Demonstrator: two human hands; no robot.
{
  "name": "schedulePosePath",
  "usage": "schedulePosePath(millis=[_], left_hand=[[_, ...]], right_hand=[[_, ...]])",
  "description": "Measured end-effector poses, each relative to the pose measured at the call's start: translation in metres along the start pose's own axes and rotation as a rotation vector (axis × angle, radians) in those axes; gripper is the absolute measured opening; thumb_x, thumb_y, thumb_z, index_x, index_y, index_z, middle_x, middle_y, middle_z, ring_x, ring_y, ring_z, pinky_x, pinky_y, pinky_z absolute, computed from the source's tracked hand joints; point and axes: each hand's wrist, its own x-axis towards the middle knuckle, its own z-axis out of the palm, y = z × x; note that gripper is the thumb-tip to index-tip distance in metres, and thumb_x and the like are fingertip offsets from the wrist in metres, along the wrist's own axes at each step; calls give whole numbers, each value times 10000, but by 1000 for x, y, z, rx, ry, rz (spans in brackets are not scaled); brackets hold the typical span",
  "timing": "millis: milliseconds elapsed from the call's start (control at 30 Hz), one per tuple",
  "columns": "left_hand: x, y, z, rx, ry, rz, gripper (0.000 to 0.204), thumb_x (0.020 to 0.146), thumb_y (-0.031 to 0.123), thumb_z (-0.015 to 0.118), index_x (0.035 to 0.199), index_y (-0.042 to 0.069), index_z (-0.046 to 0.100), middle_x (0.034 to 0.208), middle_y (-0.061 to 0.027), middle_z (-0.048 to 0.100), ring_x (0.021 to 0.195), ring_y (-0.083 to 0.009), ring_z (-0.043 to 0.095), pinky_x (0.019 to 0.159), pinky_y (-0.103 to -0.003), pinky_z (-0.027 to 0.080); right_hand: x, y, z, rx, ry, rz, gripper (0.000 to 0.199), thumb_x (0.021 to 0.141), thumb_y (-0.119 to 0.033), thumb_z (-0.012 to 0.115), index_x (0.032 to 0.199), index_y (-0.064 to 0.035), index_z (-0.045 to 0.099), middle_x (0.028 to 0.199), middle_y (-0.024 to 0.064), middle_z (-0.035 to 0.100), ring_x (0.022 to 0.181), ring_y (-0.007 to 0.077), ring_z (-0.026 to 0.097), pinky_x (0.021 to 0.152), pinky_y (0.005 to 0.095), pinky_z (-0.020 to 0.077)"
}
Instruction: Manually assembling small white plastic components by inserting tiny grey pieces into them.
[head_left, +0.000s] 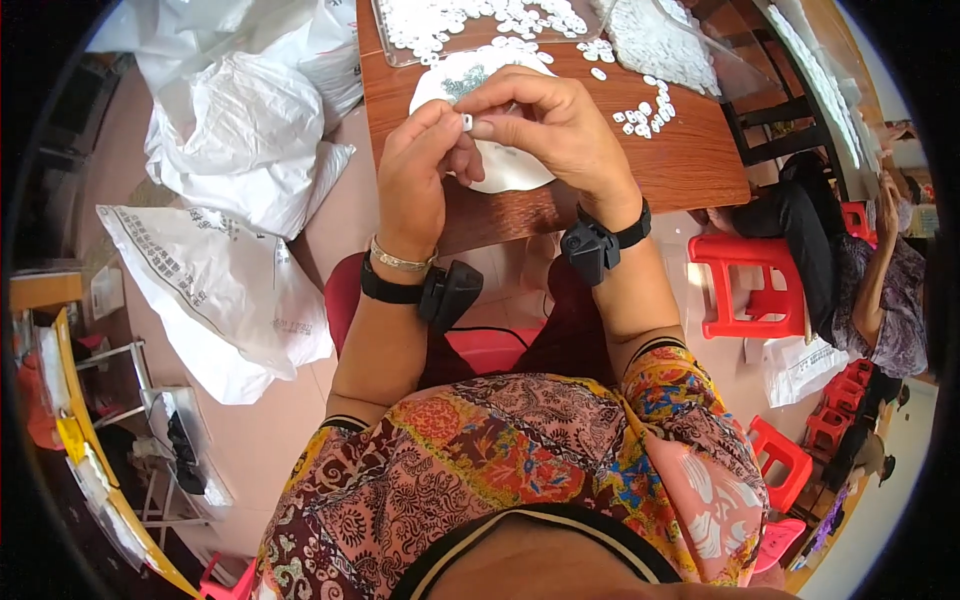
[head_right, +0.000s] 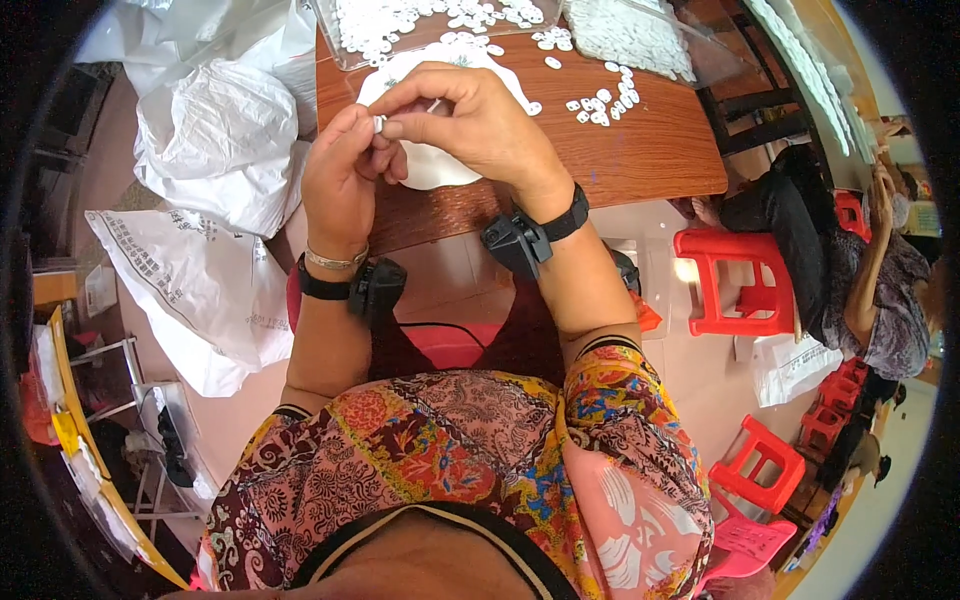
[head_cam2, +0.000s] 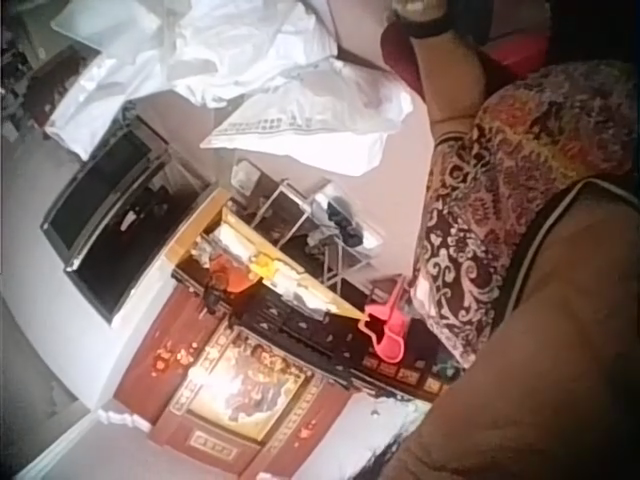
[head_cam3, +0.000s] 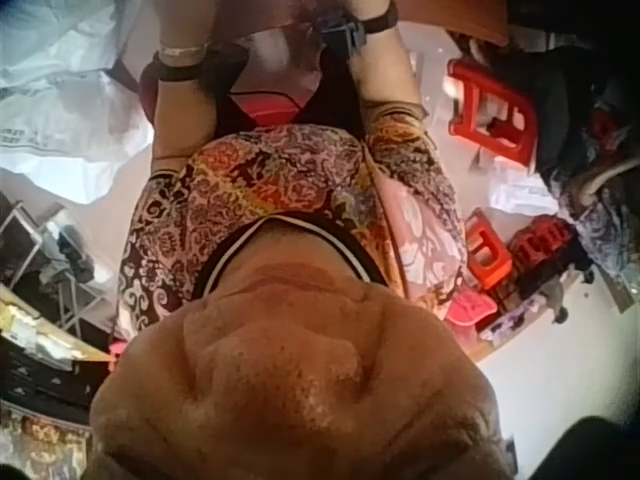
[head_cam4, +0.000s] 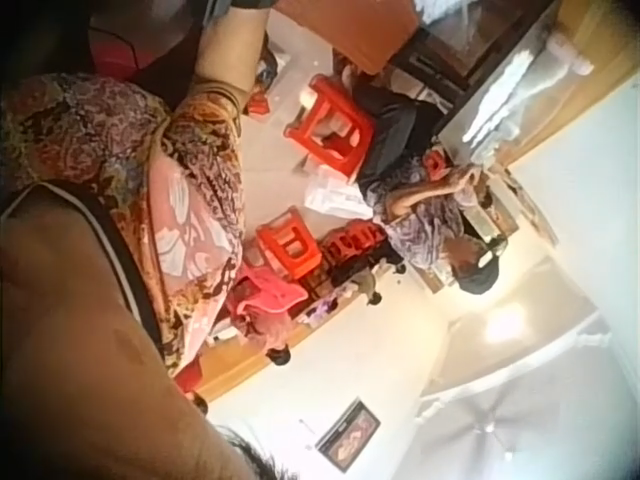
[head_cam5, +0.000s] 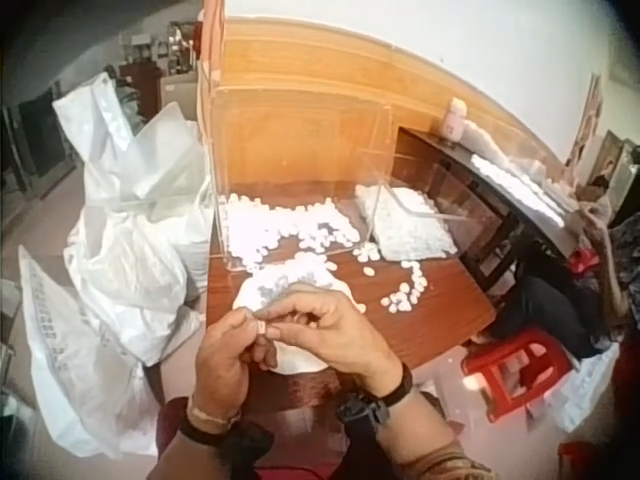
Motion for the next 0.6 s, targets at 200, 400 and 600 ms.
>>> schedulePosePath(millis=[200, 400, 600], left_hand=[[0, 2, 5, -53, -51, -25, 295, 948, 255, 425, 774, 36, 518, 613, -8, 468, 564, -100, 500, 532, -218, 374], [-2, 4, 5, 128, -63, -20, 323, 960, 285, 389, 808, 32, 520, 639, -22, 482, 578, -111, 492, 535, -227, 372], [-1, 2, 6, 80, -35, -61, 337, 947, 299, 422, 795, 31, 558, 633, -12, 519, 568, -86, 491, 525, -218, 367]], right_hand=[[-2, -5, -1, 68, 4, 69, 47, 837, 3, 618, 875, 31, 621, 727, 67, 647, 632, 153, 652, 572, 231, 518], [-2, -12, -1, -223, 41, 29, 54, 825, -45, 637, 811, 2, 616, 740, 19, 619, 689, 104, 585, 620, 226, 452], [-5, -13, -9, -522, 26, -29, 68, 800, -57, 646, 802, -3, 605, 740, 38, 608, 666, 122, 564, 599, 248, 434]])
